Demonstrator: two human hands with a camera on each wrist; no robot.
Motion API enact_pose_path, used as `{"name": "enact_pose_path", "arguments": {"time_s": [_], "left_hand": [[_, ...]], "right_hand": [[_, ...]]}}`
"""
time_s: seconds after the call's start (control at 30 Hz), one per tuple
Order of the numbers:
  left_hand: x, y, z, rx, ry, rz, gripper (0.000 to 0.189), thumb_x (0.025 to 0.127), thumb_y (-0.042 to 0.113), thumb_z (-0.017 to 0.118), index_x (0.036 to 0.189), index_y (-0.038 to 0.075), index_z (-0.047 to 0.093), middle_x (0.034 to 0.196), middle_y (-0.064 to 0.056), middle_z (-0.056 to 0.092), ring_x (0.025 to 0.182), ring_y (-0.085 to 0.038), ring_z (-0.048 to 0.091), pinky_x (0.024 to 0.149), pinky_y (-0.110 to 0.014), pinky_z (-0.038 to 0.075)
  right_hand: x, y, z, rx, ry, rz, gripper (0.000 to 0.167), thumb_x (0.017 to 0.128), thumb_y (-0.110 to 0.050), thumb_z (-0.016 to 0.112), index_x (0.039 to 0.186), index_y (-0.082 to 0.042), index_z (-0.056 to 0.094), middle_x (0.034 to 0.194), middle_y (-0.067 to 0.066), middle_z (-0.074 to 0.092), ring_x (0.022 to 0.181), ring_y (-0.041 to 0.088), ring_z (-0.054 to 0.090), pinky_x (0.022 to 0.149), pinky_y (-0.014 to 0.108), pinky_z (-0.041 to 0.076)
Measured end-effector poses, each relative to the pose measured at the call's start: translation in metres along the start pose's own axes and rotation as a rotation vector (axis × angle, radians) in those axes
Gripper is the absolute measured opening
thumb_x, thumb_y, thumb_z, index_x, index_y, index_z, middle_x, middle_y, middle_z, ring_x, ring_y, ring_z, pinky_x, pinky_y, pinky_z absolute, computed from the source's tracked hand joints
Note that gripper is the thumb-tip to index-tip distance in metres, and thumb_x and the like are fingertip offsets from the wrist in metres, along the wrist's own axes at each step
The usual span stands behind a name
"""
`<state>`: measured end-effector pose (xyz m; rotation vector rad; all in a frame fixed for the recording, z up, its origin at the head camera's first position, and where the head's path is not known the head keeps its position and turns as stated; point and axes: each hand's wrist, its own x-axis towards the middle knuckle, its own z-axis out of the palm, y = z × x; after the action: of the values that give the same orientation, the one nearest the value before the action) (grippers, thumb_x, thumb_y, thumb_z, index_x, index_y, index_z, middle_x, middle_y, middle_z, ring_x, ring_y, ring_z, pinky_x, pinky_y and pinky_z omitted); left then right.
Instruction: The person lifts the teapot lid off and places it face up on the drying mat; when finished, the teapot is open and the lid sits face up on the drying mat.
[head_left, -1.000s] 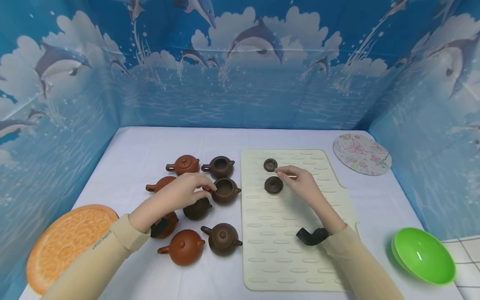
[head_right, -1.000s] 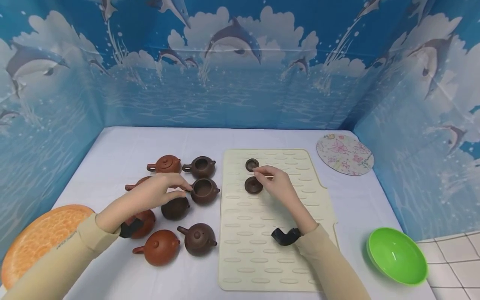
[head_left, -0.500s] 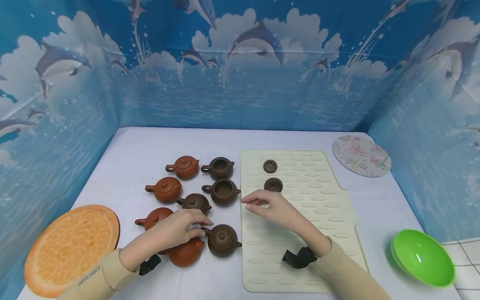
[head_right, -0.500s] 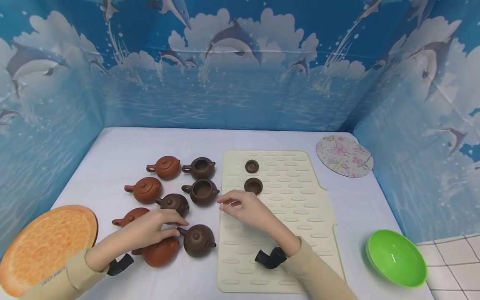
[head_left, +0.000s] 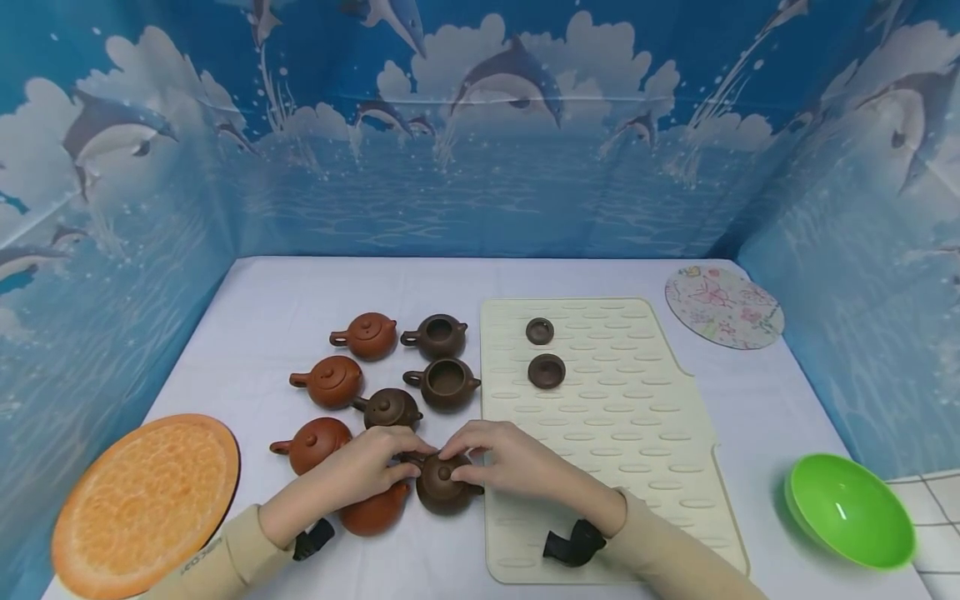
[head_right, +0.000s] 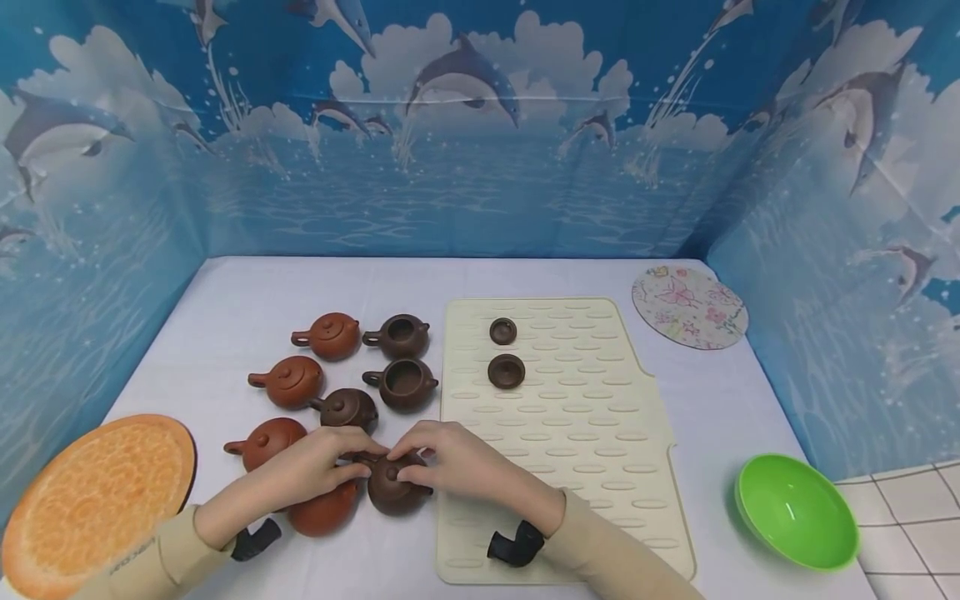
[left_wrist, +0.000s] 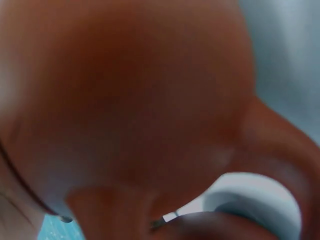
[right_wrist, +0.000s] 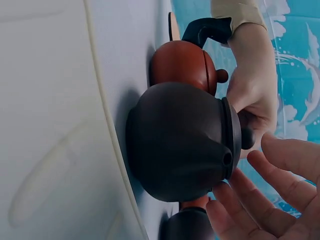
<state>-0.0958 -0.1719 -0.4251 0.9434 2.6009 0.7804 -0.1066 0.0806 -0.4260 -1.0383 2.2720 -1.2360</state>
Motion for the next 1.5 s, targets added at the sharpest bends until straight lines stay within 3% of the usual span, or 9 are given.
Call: {"name": "enact_pose_path", "arguments": {"time_s": [0.17, 0.47, 0.9, 1.0, 1.1, 1.3, 1.5], "left_hand": [[0.000, -0.001, 0.001, -0.004, 0.004, -0.007, 0.025, 0.089, 0.011, 0.072, 0.113, 0.012, 0.074, 0.104, 0.002, 0.072, 0.093, -0.006, 0.066, 0.075, -0.020, 0.055], [-0.001, -0.002, 0.004, -0.007, 0.030, 0.040, 0.024, 0.088, 0.012, 0.073, 0.112, 0.011, 0.075, 0.099, 0.004, 0.072, 0.088, -0.002, 0.064, 0.075, -0.018, 0.055], [-0.003, -0.002, 0.005, -0.032, 0.025, 0.024, 0.023, 0.088, 0.014, 0.074, 0.111, 0.011, 0.076, 0.094, 0.007, 0.070, 0.085, 0.001, 0.062, 0.073, -0.018, 0.054], [-0.003, -0.001, 0.004, -0.019, 0.030, 0.035, 0.023, 0.087, 0.013, 0.074, 0.110, 0.011, 0.077, 0.093, 0.006, 0.070, 0.085, 0.000, 0.063, 0.072, -0.018, 0.054], [-0.002, 0.000, 0.003, -0.007, 0.036, 0.037, 0.022, 0.087, 0.012, 0.074, 0.108, 0.011, 0.077, 0.093, 0.006, 0.071, 0.086, -0.003, 0.065, 0.074, -0.020, 0.055], [-0.001, 0.000, 0.003, -0.006, 0.052, 0.048, 0.026, 0.087, 0.012, 0.074, 0.112, 0.011, 0.076, 0.092, 0.006, 0.071, 0.081, 0.001, 0.060, 0.071, -0.020, 0.053], [0.000, -0.003, 0.006, -0.003, 0.049, 0.051, 0.028, 0.086, 0.013, 0.074, 0.114, 0.011, 0.075, 0.093, 0.006, 0.071, 0.079, 0.004, 0.056, 0.069, -0.017, 0.051]], "right_hand": [[0.001, -0.002, 0.004, -0.067, 0.010, -0.039, 0.018, 0.090, -0.018, 0.073, 0.108, -0.017, 0.075, 0.113, -0.007, 0.070, 0.107, 0.005, 0.062, 0.092, 0.025, 0.052], [0.000, -0.004, 0.015, -0.343, 0.093, -0.193, 0.015, 0.090, -0.023, 0.073, 0.104, -0.017, 0.075, 0.112, -0.004, 0.068, 0.106, 0.010, 0.064, 0.091, 0.021, 0.052], [0.000, -0.002, 0.018, -0.304, 0.122, -0.241, 0.014, 0.088, -0.021, 0.075, 0.100, -0.014, 0.077, 0.111, -0.004, 0.071, 0.107, 0.009, 0.065, 0.094, 0.021, 0.052], [-0.001, 0.001, 0.015, -0.232, 0.125, -0.221, 0.013, 0.089, -0.021, 0.074, 0.100, -0.015, 0.076, 0.113, -0.005, 0.071, 0.108, 0.008, 0.065, 0.093, 0.021, 0.052], [-0.003, 0.003, 0.009, -0.083, 0.134, -0.163, 0.012, 0.089, -0.021, 0.074, 0.100, -0.015, 0.075, 0.114, -0.004, 0.071, 0.108, 0.008, 0.066, 0.090, 0.022, 0.054], [-0.013, 0.014, -0.013, 0.343, 0.185, 0.051, 0.014, 0.090, -0.015, 0.073, 0.101, -0.007, 0.072, 0.117, 0.010, 0.071, 0.106, 0.013, 0.068, 0.089, 0.027, 0.057], [-0.032, 0.037, -0.044, 0.506, 0.306, 0.278, 0.023, 0.092, -0.018, 0.070, 0.109, -0.002, 0.069, 0.120, 0.007, 0.070, 0.107, 0.005, 0.066, 0.090, 0.022, 0.053]]}}
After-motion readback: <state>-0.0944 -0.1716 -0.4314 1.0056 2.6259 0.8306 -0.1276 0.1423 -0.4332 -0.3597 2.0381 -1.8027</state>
